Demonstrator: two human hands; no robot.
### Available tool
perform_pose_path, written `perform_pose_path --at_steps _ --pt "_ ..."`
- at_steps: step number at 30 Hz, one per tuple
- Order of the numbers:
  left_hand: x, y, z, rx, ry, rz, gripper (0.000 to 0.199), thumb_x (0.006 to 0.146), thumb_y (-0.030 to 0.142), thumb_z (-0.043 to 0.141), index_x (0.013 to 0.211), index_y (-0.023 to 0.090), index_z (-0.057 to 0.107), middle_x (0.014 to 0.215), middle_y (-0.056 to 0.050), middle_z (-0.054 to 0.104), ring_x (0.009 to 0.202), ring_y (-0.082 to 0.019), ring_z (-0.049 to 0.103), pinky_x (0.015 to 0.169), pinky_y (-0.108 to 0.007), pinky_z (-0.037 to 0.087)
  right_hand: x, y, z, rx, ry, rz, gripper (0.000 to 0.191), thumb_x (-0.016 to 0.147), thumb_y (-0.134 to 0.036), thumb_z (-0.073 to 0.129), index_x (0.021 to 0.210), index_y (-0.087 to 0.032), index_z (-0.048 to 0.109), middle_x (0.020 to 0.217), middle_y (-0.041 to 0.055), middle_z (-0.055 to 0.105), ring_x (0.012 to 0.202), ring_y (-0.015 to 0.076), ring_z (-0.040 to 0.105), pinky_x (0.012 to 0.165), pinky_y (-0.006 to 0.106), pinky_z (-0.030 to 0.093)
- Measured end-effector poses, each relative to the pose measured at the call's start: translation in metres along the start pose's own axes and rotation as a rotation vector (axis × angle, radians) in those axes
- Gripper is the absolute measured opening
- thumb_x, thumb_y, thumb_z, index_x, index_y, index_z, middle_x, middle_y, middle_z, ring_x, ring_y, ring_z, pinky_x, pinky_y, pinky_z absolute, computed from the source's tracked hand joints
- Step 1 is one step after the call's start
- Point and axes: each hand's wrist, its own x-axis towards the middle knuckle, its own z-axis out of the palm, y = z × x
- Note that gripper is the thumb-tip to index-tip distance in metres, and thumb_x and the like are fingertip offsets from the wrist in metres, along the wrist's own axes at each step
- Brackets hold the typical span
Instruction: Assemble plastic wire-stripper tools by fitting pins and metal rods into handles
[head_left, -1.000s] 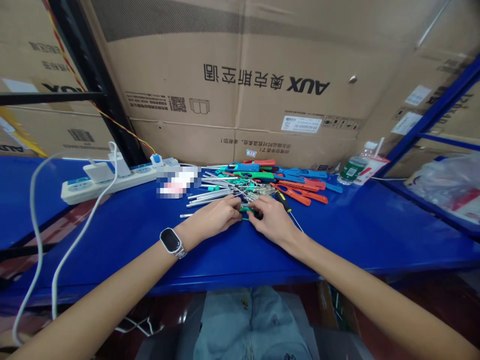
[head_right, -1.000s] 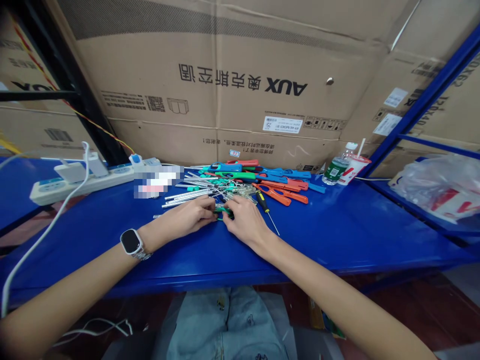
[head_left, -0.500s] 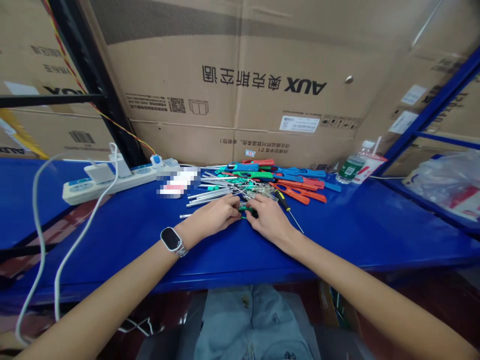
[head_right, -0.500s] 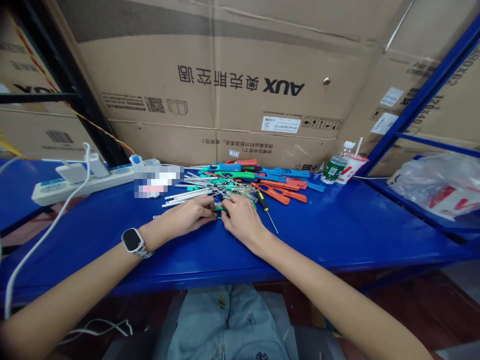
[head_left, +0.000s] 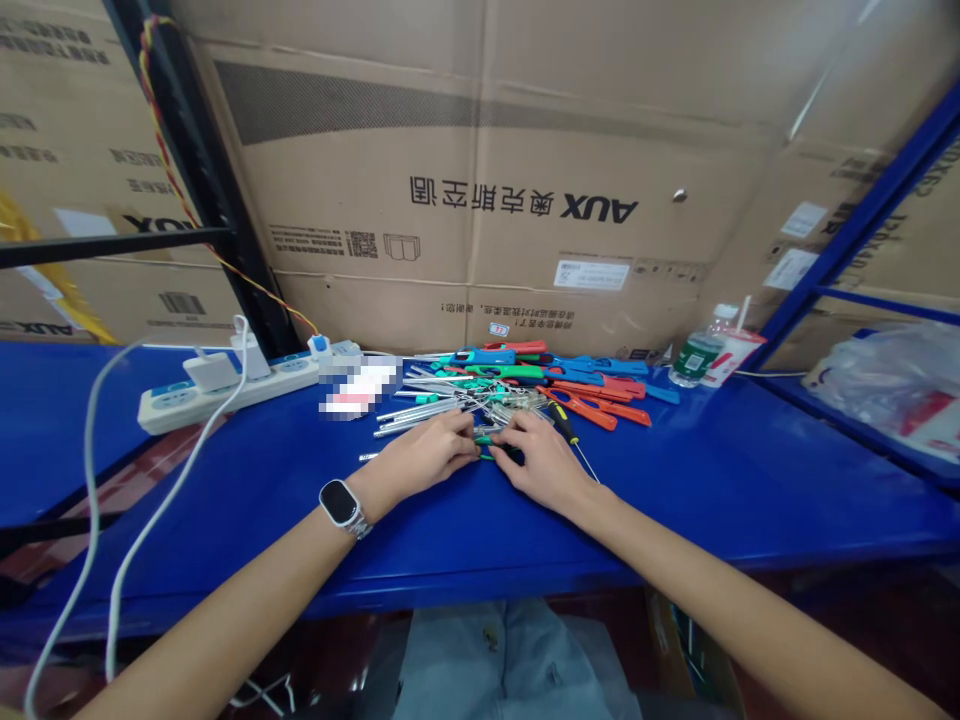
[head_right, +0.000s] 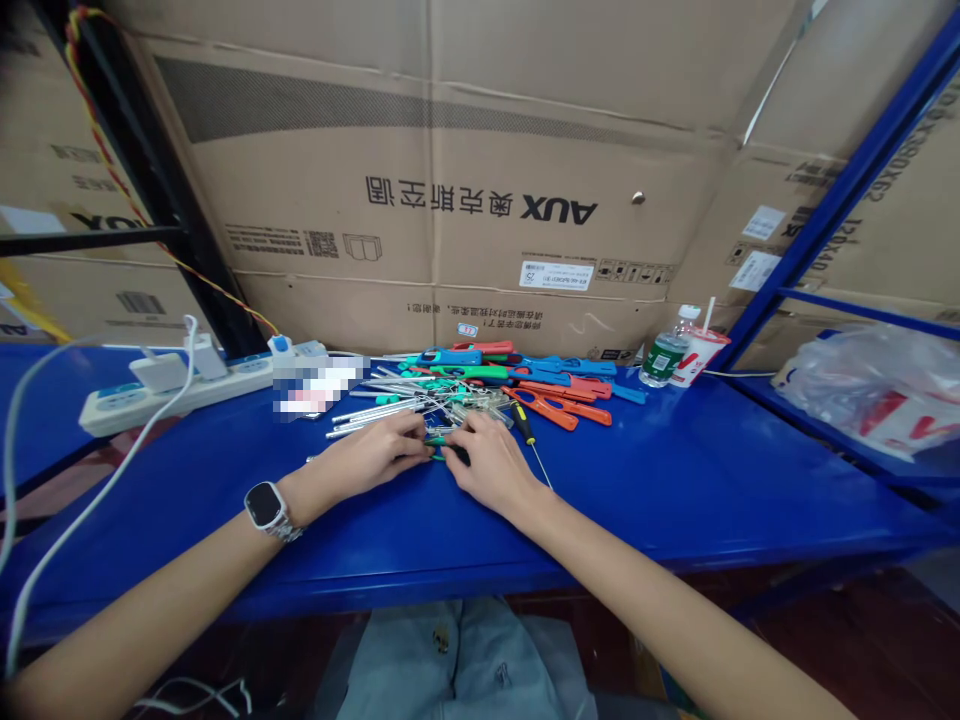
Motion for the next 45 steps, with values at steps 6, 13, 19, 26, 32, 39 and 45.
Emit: perform_pose_path --at_steps 6,13,19,26,32,39,45 --pt "-0.002 0.001 -0.005 -0.014 0.016 -0.018 0.025 0.097 0.019 0.057 0.117 0.019 0.071 0.096 -0.007 0.060 0.090 -0.022 0.059 0.080 -0.036 0.052 -0.003 0.001 -0.004 0.181 0.061 0.027 0.023 0.095 -0.020 0.060 0.114 -0.017 0.073 0.106 0.0098 0.063 0.093 0.0206 0.064 0.089 0.038 0.053" --pt "0.011 -0.001 -0.020 -0.026 0.127 -0.097 0.025 0.102 0.025 0.048 0.116 0.018 0.069 0.101 -0.008 0.061 0.097 -0.023 0.060 0.088 -0.039 0.053 0.014 0.045 -0.028 0.093 0.102 0.164 0.016 0.089 -0.013 0.061 0.101 -0.016 0.070 0.098 0.0080 0.066 0.085 0.0192 0.061 0.079 0.034 0.049" --pt "0.057 -0.026 -0.028 0.071 0.083 -0.121 0.024 0.102 0.024 0.049 0.103 0.015 0.071 0.099 -0.010 0.063 0.095 -0.024 0.060 0.083 -0.037 0.052 0.051 0.079 -0.037 -0.038 0.053 0.123 0.018 0.088 -0.012 0.061 0.101 -0.016 0.072 0.100 0.0095 0.070 0.096 0.0228 0.061 0.087 0.037 0.046" --pt "0.095 -0.070 -0.034 0.131 0.016 -0.321 0.022 0.092 0.024 0.061 0.108 0.015 0.073 0.102 -0.012 0.069 0.098 -0.027 0.063 0.087 -0.038 0.050 0.111 0.088 -0.039 -0.163 -0.191 0.088 0.023 0.083 -0.027 0.077 0.105 -0.023 0.075 0.110 0.0080 0.074 0.111 0.0296 0.061 0.097 0.045 0.041" --pt "0.102 -0.081 -0.035 0.082 0.004 -0.363 0.025 0.093 0.023 0.057 0.109 0.014 0.074 0.106 -0.012 0.072 0.098 -0.027 0.064 0.088 -0.039 0.048 0.130 0.100 -0.039 -0.123 -0.267 0.109 0.019 0.079 -0.023 0.082 0.097 -0.021 0.078 0.096 0.0064 0.078 0.096 0.0266 0.070 0.095 0.044 0.042" --pt "0.084 -0.073 -0.028 0.064 0.151 -0.337 0.026 0.096 0.030 0.057 0.111 0.017 0.074 0.104 -0.011 0.069 0.101 -0.029 0.061 0.090 -0.042 0.049 0.136 0.116 -0.038 0.131 -0.393 0.159 0.030 0.075 -0.021 0.082 0.105 -0.021 0.079 0.102 0.0075 0.080 0.096 0.0268 0.072 0.083 0.035 0.050" --pt "0.060 -0.055 -0.030 0.027 0.329 -0.247 0.024 0.098 0.031 0.055 0.111 0.019 0.071 0.110 -0.010 0.067 0.103 -0.027 0.060 0.092 -0.043 0.050 0.127 0.111 -0.053 0.277 -0.260 0.153 0.029 0.078 -0.018 0.079 0.107 -0.015 0.080 0.106 0.0117 0.079 0.100 0.0290 0.071 0.089 0.039 0.053"
